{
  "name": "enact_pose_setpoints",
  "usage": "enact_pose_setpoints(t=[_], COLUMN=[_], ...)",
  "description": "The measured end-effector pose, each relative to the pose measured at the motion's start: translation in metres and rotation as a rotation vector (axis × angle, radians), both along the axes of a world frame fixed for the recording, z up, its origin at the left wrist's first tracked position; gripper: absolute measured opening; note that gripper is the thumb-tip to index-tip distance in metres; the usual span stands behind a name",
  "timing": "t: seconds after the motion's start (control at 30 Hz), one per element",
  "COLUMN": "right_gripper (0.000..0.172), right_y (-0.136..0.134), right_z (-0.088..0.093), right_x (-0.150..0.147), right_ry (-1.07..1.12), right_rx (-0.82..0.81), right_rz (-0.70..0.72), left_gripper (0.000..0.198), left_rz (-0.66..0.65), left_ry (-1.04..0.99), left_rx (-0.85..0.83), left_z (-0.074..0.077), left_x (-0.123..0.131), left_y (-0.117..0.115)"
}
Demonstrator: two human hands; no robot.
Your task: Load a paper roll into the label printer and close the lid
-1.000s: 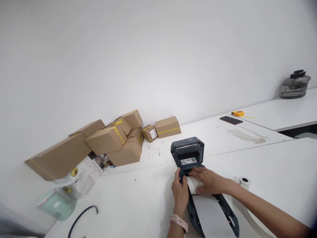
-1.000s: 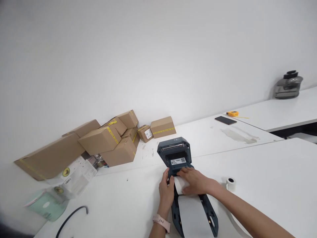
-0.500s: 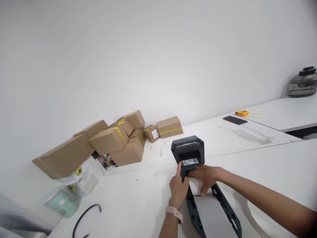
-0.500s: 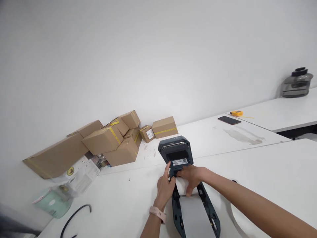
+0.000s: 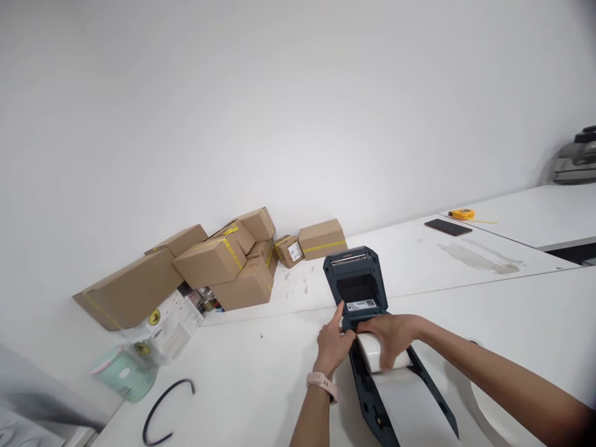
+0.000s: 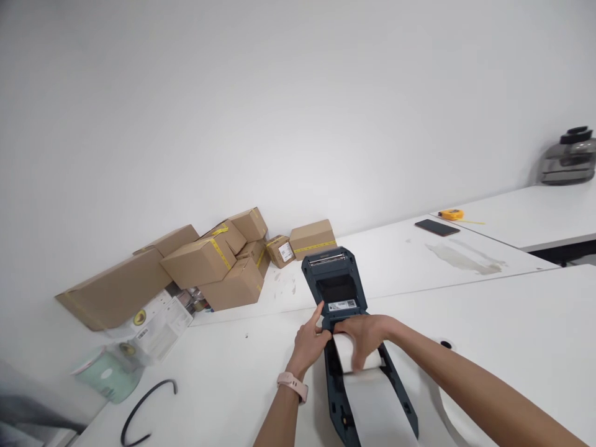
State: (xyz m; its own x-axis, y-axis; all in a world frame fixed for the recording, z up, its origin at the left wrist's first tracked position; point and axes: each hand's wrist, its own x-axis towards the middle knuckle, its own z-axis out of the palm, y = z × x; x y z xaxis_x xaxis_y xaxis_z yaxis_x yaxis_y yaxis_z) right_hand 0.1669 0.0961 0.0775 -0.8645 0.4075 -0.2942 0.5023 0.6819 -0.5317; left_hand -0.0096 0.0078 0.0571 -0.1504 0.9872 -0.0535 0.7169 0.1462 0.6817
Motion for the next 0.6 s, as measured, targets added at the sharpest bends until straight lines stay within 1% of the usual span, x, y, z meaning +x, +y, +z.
enact_pose_setpoints(t=[0.1, 0.17, 0.23, 0.27, 0.33, 0.43, 0.5, 0.6], right_gripper=[0.084, 0.086, 0.085, 0.084, 0.078, 0.074, 0.073, 0.077], right_y=[0.0, 0.0, 0.002, 0.005, 0.011, 0.025, 0.036, 0.054], right_z=[0.023, 0.035, 0.04, 0.04, 0.033, 0.013, -0.005, -0.035], right_x=[0.021, 0.043, 0.071, 0.087, 0.116, 0.15, 0.161, 0.163], right_ry=[0.122, 0.294, 0.502, 0.599, 0.77, 0.908, 0.921, 0.88], right_rx=[-0.188, -0.286, -0.341, -0.358, -0.409, -0.473, -0.493, -0.51], right_rz=[0.063, 0.096, 0.095, 0.073, -0.017, -0.27, -0.439, -0.63], left_gripper=[0.072, 0.07, 0.07, 0.069, 0.069, 0.067, 0.066, 0.065], left_rz=[-0.004, 0.002, 0.034, 0.059, 0.126, 0.221, 0.249, 0.251], left_ry=[-0.019, -0.031, -0.038, -0.036, -0.012, 0.044, 0.059, 0.064], left_rx=[-0.002, 0.002, 0.012, 0.02, 0.03, 0.015, 0.0, -0.002], left_z=[-0.002, -0.005, -0.011, -0.014, -0.021, -0.029, -0.031, -0.029], left_x=[0.001, 0.003, 0.007, 0.01, 0.017, 0.027, 0.031, 0.033], left_y=[-0.003, -0.006, -0.008, -0.009, -0.01, -0.01, -0.01, -0.011])
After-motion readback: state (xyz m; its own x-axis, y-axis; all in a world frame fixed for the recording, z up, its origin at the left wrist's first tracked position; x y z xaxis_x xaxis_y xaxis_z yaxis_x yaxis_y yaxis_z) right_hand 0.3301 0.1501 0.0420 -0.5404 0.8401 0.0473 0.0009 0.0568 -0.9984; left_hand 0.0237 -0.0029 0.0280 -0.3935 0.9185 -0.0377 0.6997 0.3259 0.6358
